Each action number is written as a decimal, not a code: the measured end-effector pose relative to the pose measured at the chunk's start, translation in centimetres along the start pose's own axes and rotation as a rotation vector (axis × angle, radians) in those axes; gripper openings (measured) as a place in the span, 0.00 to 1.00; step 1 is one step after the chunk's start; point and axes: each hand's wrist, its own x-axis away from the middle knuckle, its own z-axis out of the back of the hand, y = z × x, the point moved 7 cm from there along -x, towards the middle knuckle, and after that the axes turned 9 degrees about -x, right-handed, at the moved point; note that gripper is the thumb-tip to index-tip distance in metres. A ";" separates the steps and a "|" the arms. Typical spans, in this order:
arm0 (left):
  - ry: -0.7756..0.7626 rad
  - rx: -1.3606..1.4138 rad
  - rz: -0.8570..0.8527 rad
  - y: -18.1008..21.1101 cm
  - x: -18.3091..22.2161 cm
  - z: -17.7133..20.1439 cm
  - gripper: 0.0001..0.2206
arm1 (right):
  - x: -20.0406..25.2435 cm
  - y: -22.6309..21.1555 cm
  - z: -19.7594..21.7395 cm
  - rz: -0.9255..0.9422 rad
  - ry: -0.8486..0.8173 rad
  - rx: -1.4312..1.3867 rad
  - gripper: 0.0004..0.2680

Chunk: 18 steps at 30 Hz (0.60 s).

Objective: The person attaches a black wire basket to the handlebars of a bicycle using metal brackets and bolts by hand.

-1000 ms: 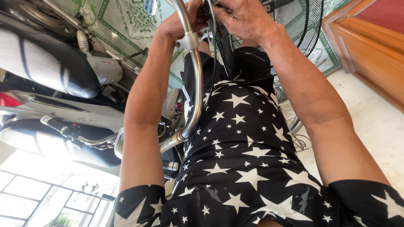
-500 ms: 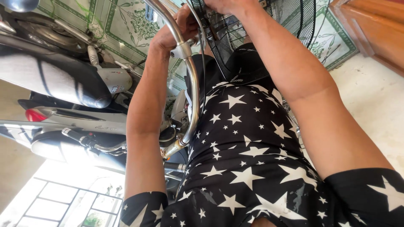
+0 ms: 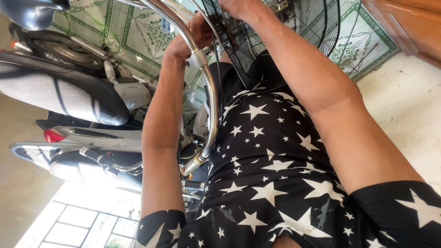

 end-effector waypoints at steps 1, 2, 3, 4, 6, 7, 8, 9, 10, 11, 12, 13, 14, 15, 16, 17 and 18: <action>0.002 -0.010 -0.009 0.1 0.0 0.0 0.42 | 0.5 -0.5 0.5 0.016 0.019 0.004 0.12; 0.005 -0.020 -0.018 0.1 -0.1 0.0 0.42 | 1.1 -0.9 1.2 0.034 0.042 0.009 0.12; 0.009 -0.026 -0.013 0.1 0.0 0.0 0.42 | 1.9 -1.4 1.9 0.065 0.072 -0.001 0.12; 0.014 -0.031 -0.008 0.0 0.1 0.0 0.43 | 3.1 -1.8 2.6 0.100 0.105 -0.014 0.12; 0.030 -0.059 -0.009 0.1 0.1 0.1 0.44 | 5.0 -2.5 4.0 0.165 0.160 -0.046 0.13; 0.040 -0.082 -0.012 0.2 0.2 0.1 0.44 | 6.2 -2.8 4.5 0.208 0.193 -0.071 0.13; 0.051 -0.104 -0.014 0.3 0.3 0.1 0.45 | 7.3 -3.0 4.9 0.242 0.220 -0.095 0.13; 0.045 -0.112 -0.014 0.4 0.3 0.1 0.45 | 8.2 -3.4 5.1 0.299 0.247 -0.097 0.13; 0.040 -0.119 -0.013 0.6 0.2 0.1 0.45 | 9.0 -3.8 5.1 0.353 0.274 -0.090 0.13; 0.037 -0.126 -0.011 0.7 0.3 0.0 0.45 | 9.8 -4.3 5.2 0.425 0.301 -0.081 0.13; 0.026 -0.106 -0.021 0.8 0.3 -0.2 0.44 | 10.2 -4.2 4.9 0.391 0.272 -0.116 0.11; 0.016 -0.087 -0.030 0.9 0.2 -0.3 0.44 | 10.6 -4.2 4.6 0.359 0.243 -0.151 0.10; 0.006 -0.069 -0.040 0.9 0.3 -0.4 0.43 | 10.9 -4.2 4.4 0.326 0.214 -0.186 0.10; 0.001 -0.054 -0.045 0.8 0.3 -0.4 0.42 | 11.1 -4.5 4.4 0.328 0.214 -0.193 0.10; -0.004 -0.040 -0.050 0.6 0.3 -0.4 0.40 | 11.3 -4.7 4.4 0.331 0.213 -0.199 0.10; -0.011 -0.026 -0.054 0.3 0.1 -0.3 0.39 | 11.4 -5.0 4.4 0.332 0.215 -0.205 0.10; -0.019 0.016 -0.060 -0.1 -0.1 -0.2 0.36 | 11.5 -5.2 4.5 0.336 0.214 -0.203 0.10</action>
